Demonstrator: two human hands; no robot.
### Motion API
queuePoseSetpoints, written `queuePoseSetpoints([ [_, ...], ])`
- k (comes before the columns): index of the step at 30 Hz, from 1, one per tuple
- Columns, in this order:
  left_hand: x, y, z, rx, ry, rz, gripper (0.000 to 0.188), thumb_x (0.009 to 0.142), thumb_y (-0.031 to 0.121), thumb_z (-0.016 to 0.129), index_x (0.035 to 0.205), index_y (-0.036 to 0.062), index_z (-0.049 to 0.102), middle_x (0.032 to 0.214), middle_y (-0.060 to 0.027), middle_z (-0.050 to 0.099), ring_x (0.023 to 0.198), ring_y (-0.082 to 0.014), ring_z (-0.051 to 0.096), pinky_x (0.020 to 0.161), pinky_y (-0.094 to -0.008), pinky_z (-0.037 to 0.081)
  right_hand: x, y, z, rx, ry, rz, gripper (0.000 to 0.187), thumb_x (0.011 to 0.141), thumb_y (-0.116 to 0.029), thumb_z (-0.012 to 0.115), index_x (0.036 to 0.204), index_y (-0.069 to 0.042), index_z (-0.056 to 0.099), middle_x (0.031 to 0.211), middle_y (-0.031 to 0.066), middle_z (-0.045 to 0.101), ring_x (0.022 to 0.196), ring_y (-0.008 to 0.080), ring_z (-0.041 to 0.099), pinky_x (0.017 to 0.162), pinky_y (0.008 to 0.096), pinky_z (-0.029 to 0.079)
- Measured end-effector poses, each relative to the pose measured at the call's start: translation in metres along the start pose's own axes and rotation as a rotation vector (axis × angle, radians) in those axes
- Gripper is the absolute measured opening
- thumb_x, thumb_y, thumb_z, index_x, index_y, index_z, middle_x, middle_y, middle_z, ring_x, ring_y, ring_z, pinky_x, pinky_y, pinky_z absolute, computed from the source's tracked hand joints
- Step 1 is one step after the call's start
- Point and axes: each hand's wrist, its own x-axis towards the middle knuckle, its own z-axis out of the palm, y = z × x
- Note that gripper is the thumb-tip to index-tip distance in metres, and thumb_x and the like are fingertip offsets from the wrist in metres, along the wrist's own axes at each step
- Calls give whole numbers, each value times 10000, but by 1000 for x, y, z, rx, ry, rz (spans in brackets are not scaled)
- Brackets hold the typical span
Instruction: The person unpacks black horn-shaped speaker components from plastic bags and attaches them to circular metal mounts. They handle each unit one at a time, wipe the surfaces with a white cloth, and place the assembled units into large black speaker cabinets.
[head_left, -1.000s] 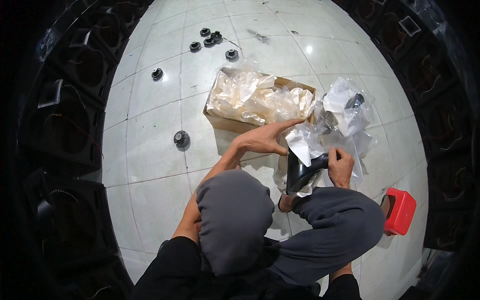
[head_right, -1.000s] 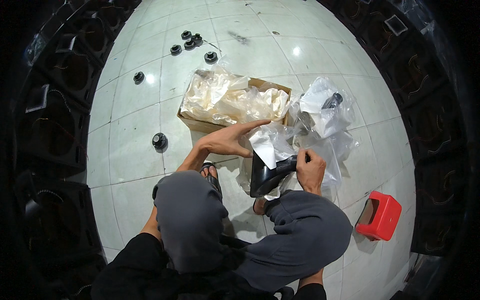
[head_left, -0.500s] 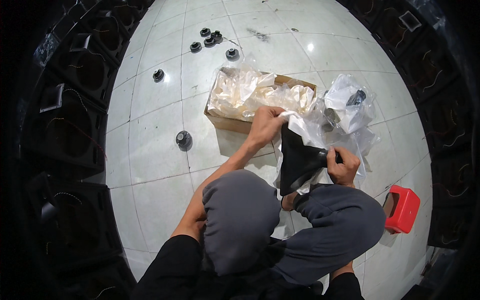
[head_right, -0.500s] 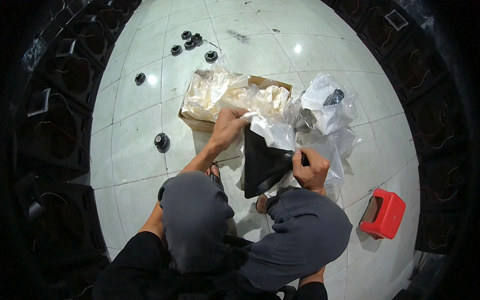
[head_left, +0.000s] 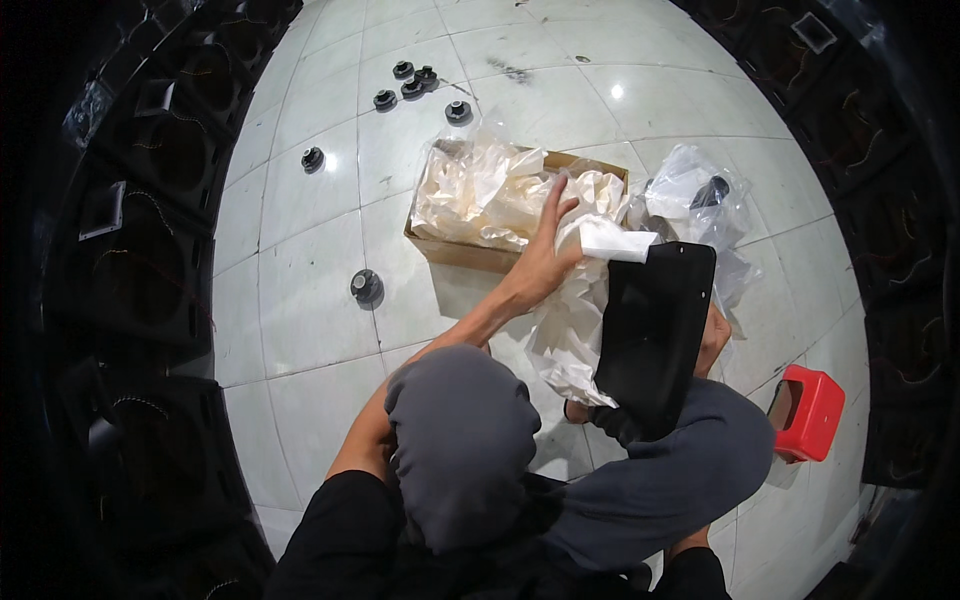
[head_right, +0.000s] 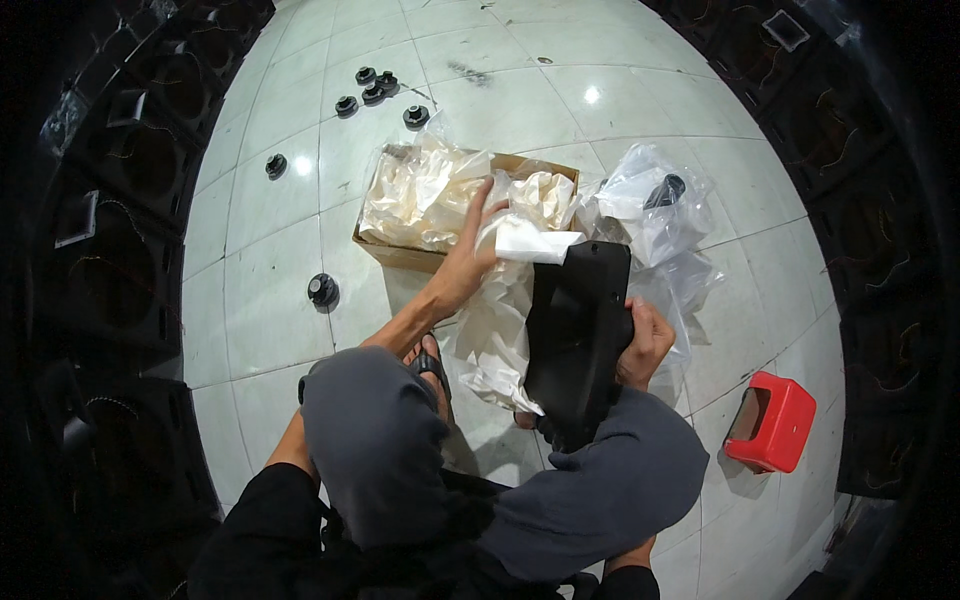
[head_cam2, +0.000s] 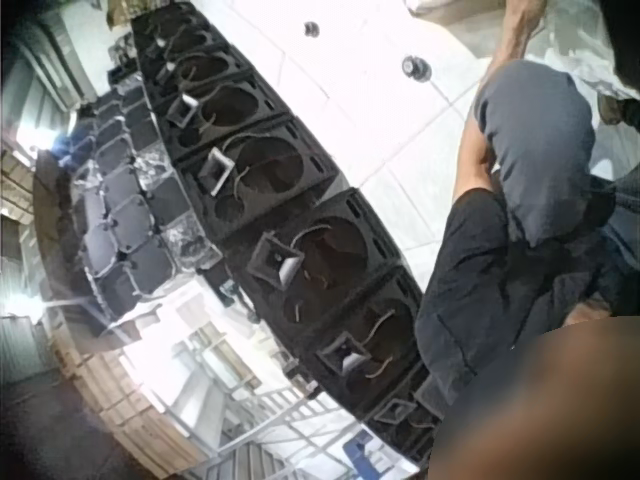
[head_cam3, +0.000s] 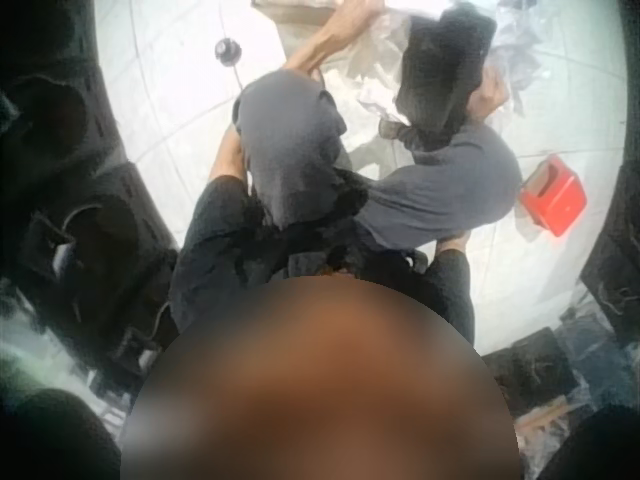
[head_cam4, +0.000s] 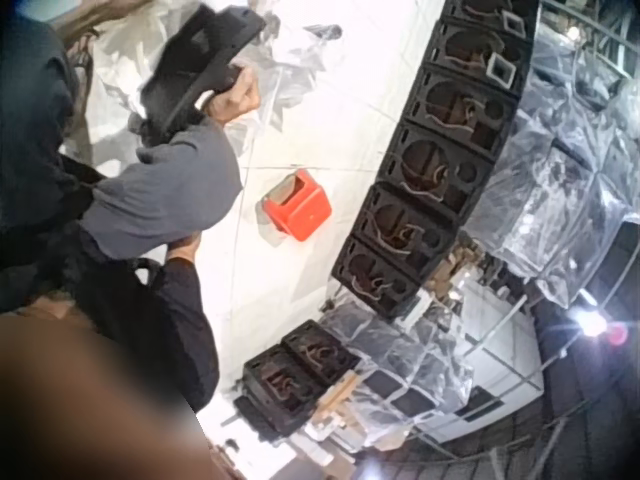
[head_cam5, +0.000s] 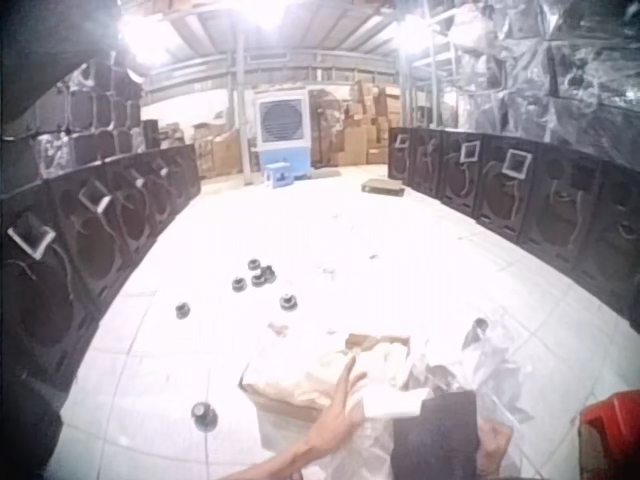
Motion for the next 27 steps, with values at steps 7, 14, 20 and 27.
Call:
queuePoseSetpoints([
  [7, 1, 1, 3, -205, -255, -389, 414, 766, 137, 731, 1139, 15, 599, 1008, -65, 652, 918, -151, 621, 817, -299, 495, -2, 14, -15, 194, -238, 41, 247, 921, -174, 555, 784, 21, 622, 680, 22, 586, 642, 72, 516, 558, 214, 385],
  [14, 43, 39, -72, -181, 457, -27, 259, 822, 40, 645, 1069, -31, 609, 989, -103, 662, 850, -193, 664, 718, -343, 577, -6, -6, -32, -46, -29, -70, 225, 916, -170, 565, 813, 22, 621, 713, 34, 592, 655, 84, 524, 579, 220, 399],
  [20, 118, 22, -77, 872, 628, 888, 401, 769, -21, 651, 1150, 31, 535, 1000, -121, 612, 987, -318, 609, 888, -437, 483, -12, -24, -50, -570, 186, -279, 209, 913, -167, 573, 838, 23, 619, 741, 44, 597, 667, 94, 531, 597, 226, 411],
  [27, 104, -138, -11, 1460, -565, -47, 700, 846, 456, 633, 1388, 110, 360, 1254, -190, 534, 1235, -358, 480, 1031, -758, 161, -25, -26, -66, -931, 226, -354, 194, 908, -162, 583, 867, 25, 618, 774, 56, 604, 681, 107, 540, 618, 232, 424],
])
